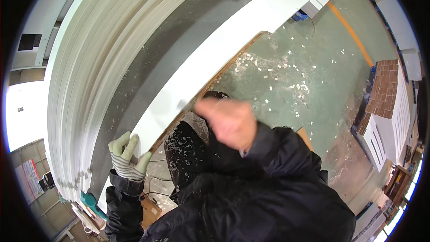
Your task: Trim and sand edges of white-coated furniture components.
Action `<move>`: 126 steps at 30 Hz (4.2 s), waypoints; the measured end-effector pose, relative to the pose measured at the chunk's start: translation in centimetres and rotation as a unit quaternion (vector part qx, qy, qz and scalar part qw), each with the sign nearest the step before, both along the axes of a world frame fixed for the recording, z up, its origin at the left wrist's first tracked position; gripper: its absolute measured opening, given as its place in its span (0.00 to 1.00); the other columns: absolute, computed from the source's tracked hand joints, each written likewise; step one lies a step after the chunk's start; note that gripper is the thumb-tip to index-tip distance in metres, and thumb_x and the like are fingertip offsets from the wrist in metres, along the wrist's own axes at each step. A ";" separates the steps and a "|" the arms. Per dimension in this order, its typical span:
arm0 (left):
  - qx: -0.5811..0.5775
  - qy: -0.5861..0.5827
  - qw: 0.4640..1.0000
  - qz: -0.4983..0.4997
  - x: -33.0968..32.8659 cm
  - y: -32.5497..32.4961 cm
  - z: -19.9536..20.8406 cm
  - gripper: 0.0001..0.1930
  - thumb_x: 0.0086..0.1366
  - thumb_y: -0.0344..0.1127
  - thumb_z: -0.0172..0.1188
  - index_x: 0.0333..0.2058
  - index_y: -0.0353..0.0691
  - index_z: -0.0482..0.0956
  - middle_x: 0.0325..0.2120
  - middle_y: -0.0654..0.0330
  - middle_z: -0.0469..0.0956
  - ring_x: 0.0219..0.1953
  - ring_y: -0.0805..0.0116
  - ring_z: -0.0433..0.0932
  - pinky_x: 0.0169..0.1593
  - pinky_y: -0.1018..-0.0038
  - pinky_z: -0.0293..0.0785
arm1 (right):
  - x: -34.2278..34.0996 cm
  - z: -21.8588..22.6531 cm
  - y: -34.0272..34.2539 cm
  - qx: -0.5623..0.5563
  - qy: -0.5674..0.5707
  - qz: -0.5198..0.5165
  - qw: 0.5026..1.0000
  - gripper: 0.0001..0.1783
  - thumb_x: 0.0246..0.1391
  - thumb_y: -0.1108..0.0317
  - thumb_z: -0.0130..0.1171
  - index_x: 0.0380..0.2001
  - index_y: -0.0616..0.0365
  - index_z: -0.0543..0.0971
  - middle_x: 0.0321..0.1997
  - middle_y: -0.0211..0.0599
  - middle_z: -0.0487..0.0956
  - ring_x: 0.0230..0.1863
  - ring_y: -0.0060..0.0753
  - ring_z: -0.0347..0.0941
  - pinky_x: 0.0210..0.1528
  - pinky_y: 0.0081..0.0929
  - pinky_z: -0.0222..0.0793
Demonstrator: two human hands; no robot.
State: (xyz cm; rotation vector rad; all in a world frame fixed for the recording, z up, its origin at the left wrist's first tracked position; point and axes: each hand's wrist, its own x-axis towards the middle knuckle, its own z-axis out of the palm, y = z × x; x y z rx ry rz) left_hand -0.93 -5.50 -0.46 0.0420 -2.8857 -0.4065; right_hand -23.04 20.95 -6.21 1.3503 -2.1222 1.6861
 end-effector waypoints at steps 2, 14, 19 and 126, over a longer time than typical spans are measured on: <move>-0.003 -0.002 1.000 0.000 0.2 -0.4 0.1 0.32 0.52 0.38 0.73 0.58 0.42 0.76 0.52 0.53 0.73 0.48 0.55 0.70 0.51 0.62 0.70 | -0.3 0.1 0.2 0.051 -0.004 0.007 0.999 0.22 0.56 0.78 0.54 0.53 0.56 0.82 0.36 0.47 0.83 0.29 0.39 0.81 0.34 0.33 0.79; -0.013 0.026 0.999 0.013 -4.8 2.7 0.4 0.30 0.49 0.37 0.74 0.53 0.40 0.78 0.49 0.51 0.76 0.48 0.52 0.73 0.50 0.59 0.72 | 1.5 -0.6 -1.7 0.011 0.004 0.030 0.999 0.20 0.52 0.80 0.56 0.49 0.60 0.82 0.38 0.48 0.85 0.27 0.34 0.81 0.32 0.29 0.77; -0.003 0.035 0.999 0.027 -6.0 3.8 0.3 0.29 0.47 0.39 0.76 0.50 0.39 0.81 0.47 0.50 0.76 0.47 0.51 0.73 0.50 0.59 0.72 | -10.2 1.9 5.4 0.110 -0.063 -0.274 0.953 0.21 0.52 0.82 0.54 0.49 0.60 0.83 0.37 0.44 0.86 0.29 0.25 0.80 0.31 0.24 0.74; 0.005 -0.019 0.983 0.180 7.8 1.6 -1.1 0.43 0.43 0.39 0.76 0.62 0.47 0.73 0.62 0.57 0.70 0.57 0.50 0.67 0.61 0.60 0.68 | 14.0 0.9 -6.0 0.088 -0.135 0.134 0.978 0.14 0.54 0.81 0.61 0.45 0.67 0.83 0.41 0.51 0.84 0.39 0.42 0.84 0.42 0.29 0.80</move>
